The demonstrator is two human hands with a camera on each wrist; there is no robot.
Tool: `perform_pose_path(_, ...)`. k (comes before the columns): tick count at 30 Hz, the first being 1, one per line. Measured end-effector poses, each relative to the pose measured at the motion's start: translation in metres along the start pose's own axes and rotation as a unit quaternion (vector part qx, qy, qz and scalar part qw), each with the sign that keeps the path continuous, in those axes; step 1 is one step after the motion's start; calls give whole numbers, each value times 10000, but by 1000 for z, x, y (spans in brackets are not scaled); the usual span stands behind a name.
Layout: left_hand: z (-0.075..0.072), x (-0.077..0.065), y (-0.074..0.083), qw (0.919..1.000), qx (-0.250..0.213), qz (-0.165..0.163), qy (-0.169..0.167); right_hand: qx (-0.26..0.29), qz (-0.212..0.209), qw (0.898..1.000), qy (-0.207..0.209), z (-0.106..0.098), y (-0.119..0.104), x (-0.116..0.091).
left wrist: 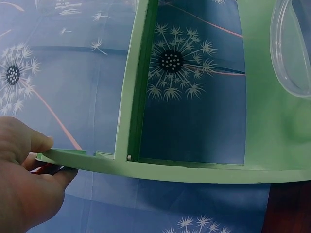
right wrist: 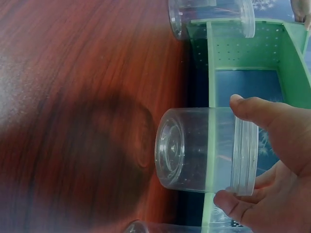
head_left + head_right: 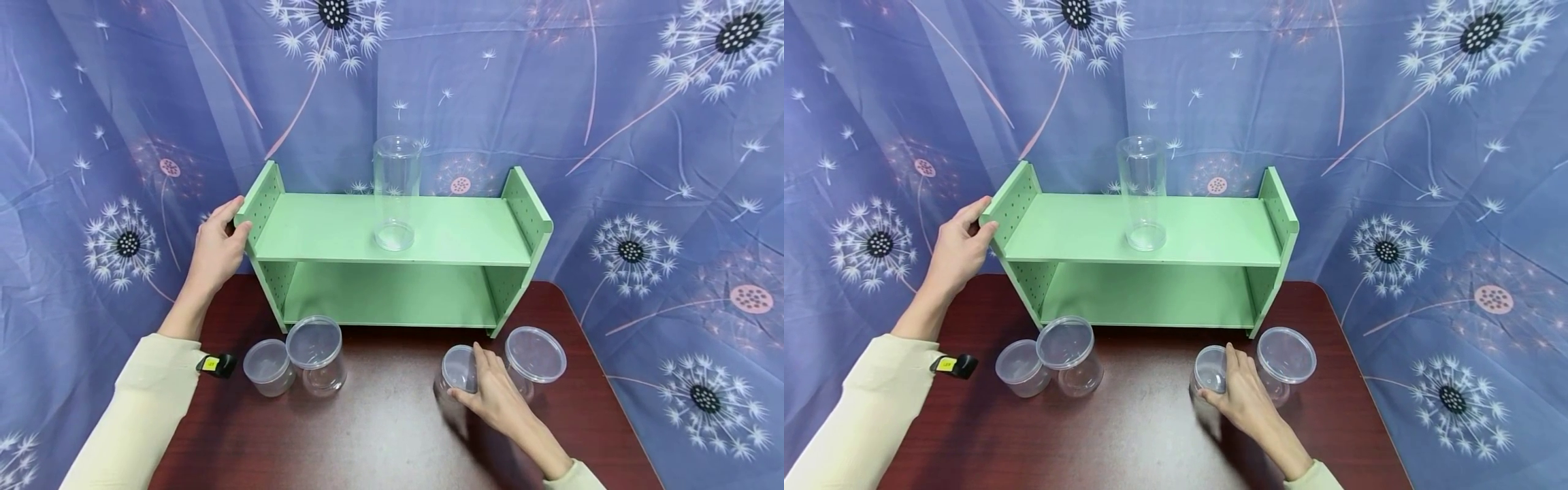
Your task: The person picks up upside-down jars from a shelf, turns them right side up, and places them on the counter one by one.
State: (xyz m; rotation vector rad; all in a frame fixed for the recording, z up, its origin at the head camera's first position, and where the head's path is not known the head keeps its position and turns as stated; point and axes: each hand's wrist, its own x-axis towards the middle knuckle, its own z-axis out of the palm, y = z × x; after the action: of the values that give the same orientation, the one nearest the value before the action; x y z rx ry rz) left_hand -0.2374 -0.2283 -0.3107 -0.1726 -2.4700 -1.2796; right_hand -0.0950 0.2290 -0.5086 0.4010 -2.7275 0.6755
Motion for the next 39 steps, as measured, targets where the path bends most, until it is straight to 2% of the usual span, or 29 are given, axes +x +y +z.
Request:
perform_pose_path(8, 1, 0, 0, 10000, -48, 1, 40, 4, 110, 9999, -71, 8, 4, 1)
perform_pose_path(17, 2, -1, -1, 9999, -92, 32, 99, -70, 21, 10000, -31, 19, 9, 2)
perform_pose_path(27, 2, -1, -2, 9998, -124, 70, 134, -154, 200, 9995, -171, 21, 11, 2)
perform_pose_path(39, 2, -1, -3, 9999, -122, 33, 61, -168, 200, 9996, -141, 21, 9, 2)
